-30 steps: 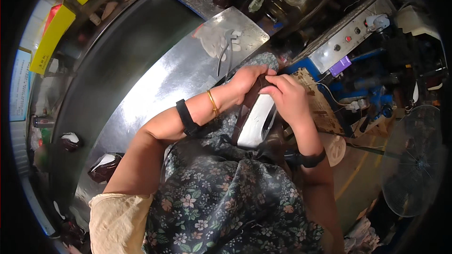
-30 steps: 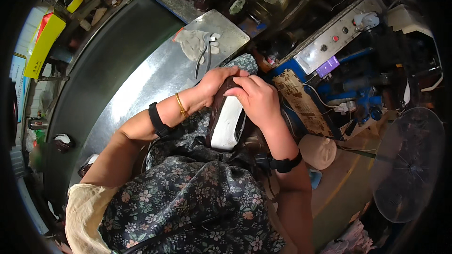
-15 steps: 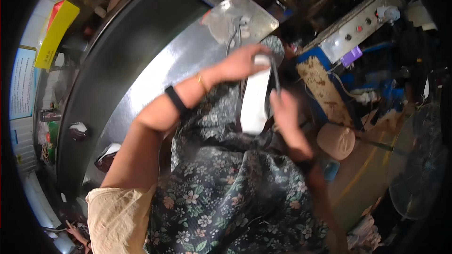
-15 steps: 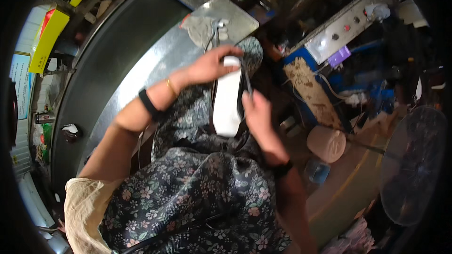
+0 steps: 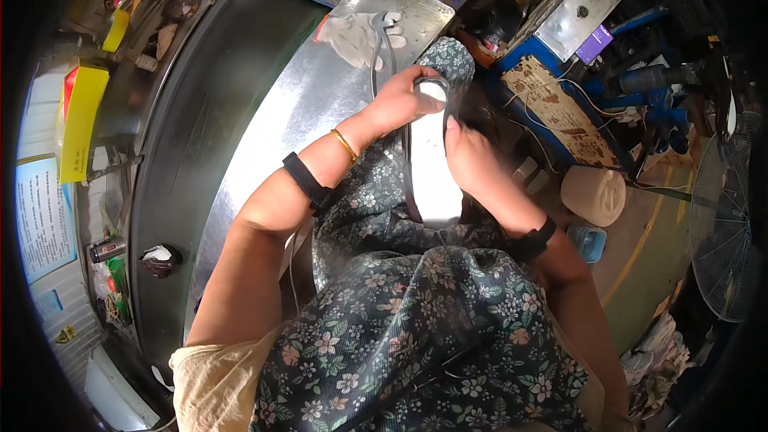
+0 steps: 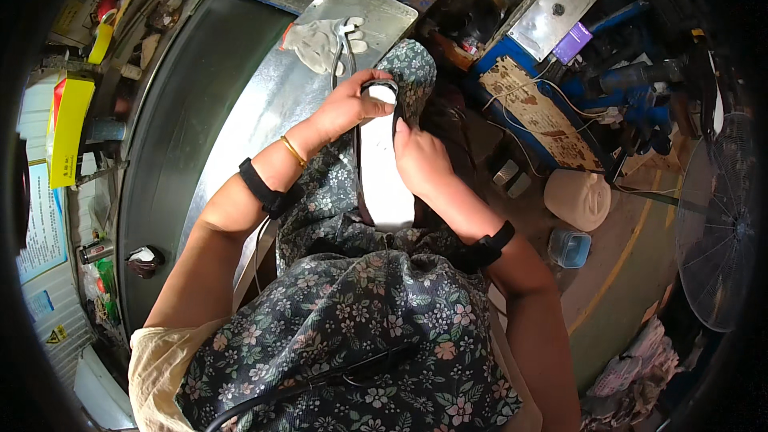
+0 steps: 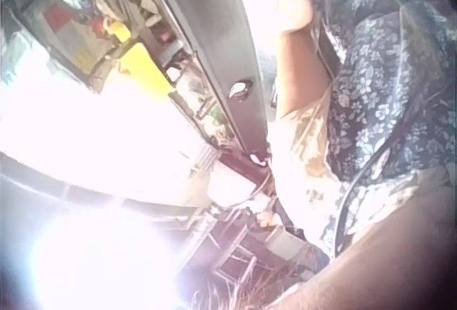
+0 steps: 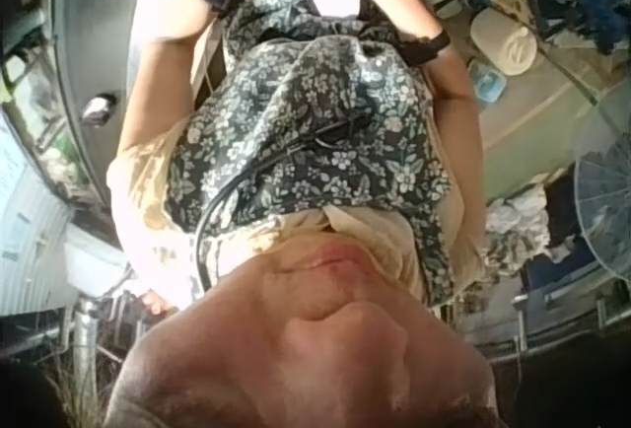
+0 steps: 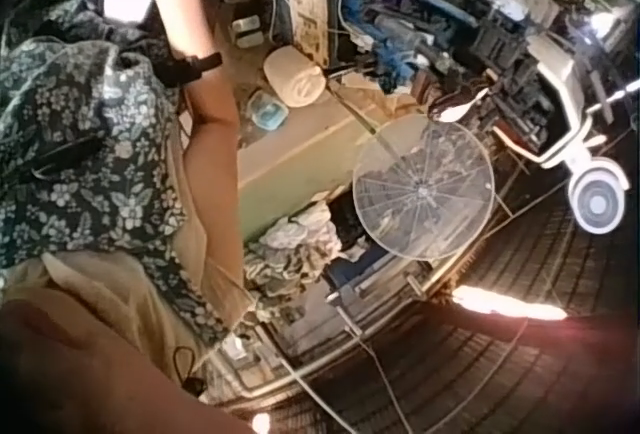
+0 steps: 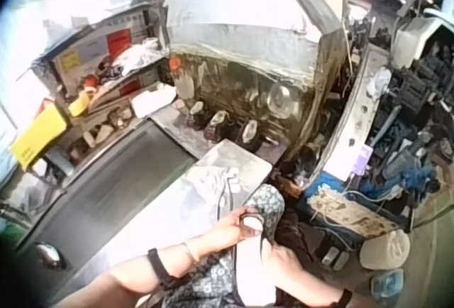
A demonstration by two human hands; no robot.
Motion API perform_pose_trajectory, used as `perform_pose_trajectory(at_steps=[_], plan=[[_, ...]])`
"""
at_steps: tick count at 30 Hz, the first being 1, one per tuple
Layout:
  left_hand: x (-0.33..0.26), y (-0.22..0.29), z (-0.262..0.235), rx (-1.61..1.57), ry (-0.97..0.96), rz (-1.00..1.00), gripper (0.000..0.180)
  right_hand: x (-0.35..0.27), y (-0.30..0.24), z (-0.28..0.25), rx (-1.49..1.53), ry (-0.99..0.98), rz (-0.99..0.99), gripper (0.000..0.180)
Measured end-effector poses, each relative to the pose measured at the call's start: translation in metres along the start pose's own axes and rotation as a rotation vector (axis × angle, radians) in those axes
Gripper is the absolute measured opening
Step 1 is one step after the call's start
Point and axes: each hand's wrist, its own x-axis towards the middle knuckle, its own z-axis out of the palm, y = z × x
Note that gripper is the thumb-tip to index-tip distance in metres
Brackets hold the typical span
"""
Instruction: The recorder is inspecting and cleaning shoe soles in a manufacturing environment.
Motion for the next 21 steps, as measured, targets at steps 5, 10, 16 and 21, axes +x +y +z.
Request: perform_pose_trajectory(at_steps=[5,10,16,21], plan=[[0.017,0.012,0.010,0.023,-0.006,-0.004,0.054,0.018,-0.009,-0.019,-0.406,-0.043,0.116,0.024],[0.015,0.020,0.016,0.207,0.025,-0.072,0.056,-0.024,-0.001,-0.019,0.850,-0.123,0.325,0.047],[-0.013,0.020,0.015,-0.872,0.114,-0.135,0.047,-0.016,-0.007,-0.001,1.281,-0.188,0.398,0.046],[-0.022,0.035,0.012,0.913,0.490,-0.263,0.059,0.007,-0.037,0.012,0.693,-0.124,0.395,0.075]])
